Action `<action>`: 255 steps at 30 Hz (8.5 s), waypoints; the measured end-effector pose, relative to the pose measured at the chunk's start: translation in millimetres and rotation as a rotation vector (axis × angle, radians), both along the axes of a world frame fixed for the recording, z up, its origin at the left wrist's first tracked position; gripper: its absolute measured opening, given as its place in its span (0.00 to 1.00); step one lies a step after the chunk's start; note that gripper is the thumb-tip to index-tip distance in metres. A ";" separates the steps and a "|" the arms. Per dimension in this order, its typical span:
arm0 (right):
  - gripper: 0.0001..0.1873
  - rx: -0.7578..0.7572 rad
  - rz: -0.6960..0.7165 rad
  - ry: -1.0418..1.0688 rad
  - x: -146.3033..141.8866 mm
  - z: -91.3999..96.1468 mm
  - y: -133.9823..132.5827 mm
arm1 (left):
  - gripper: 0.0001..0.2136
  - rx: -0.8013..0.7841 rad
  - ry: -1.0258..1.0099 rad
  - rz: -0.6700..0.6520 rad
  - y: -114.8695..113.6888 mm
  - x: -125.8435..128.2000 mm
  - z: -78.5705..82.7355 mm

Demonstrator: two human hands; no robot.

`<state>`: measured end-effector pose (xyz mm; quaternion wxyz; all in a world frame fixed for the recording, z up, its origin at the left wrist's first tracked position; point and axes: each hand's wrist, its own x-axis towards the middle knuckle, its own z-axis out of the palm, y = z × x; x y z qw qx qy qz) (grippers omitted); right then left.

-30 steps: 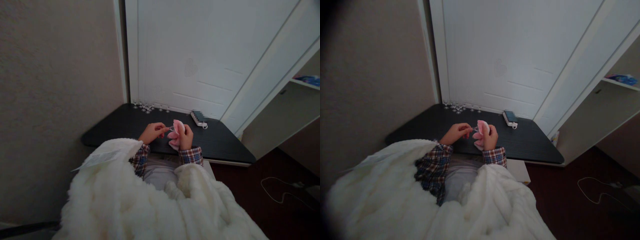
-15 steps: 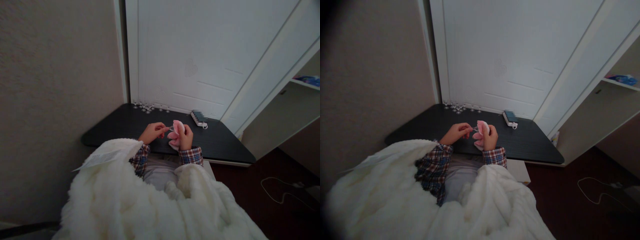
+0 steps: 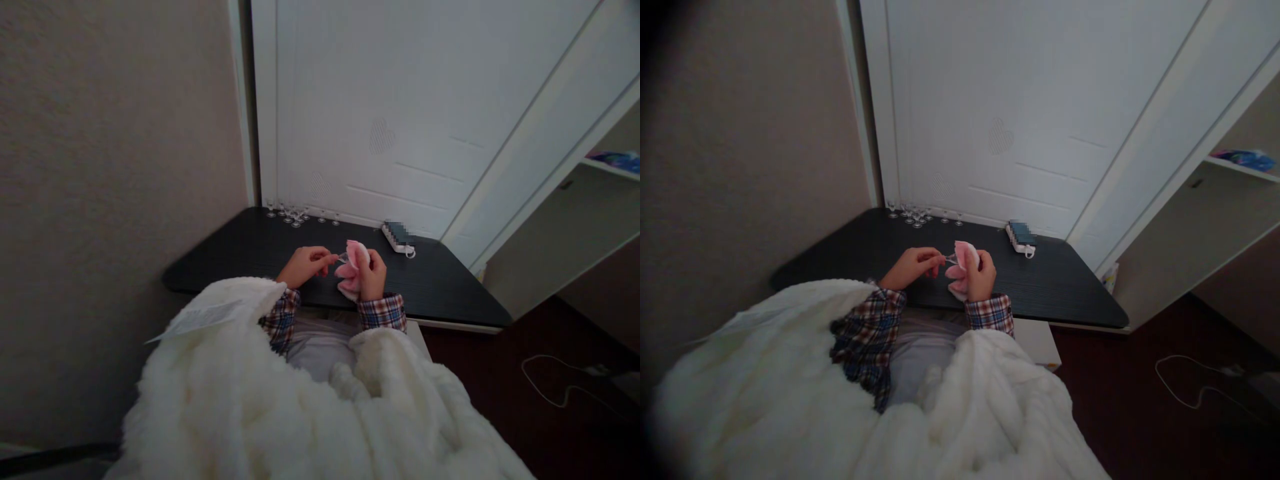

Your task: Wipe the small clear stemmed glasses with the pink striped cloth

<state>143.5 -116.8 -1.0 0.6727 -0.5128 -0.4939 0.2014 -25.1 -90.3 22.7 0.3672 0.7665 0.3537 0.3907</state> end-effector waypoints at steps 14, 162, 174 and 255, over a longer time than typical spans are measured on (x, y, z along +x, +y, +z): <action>0.19 0.017 0.083 -0.010 -1.0 -0.5 -0.2 | 0.22 -0.019 -0.039 0.079 -0.6 -1.1 2.2; 0.18 0.011 0.106 -0.072 1.4 -4.6 2.9 | 0.18 -0.022 -0.075 0.066 -2.6 0.7 0.1; 0.17 -0.021 0.111 -0.067 1.1 -4.0 3.0 | 0.18 -0.053 -0.115 0.056 0.2 -0.1 -2.7; 0.13 -0.001 0.103 -0.050 -0.9 -5.5 2.4 | 0.20 -0.005 -0.061 0.048 -3.1 -2.6 0.3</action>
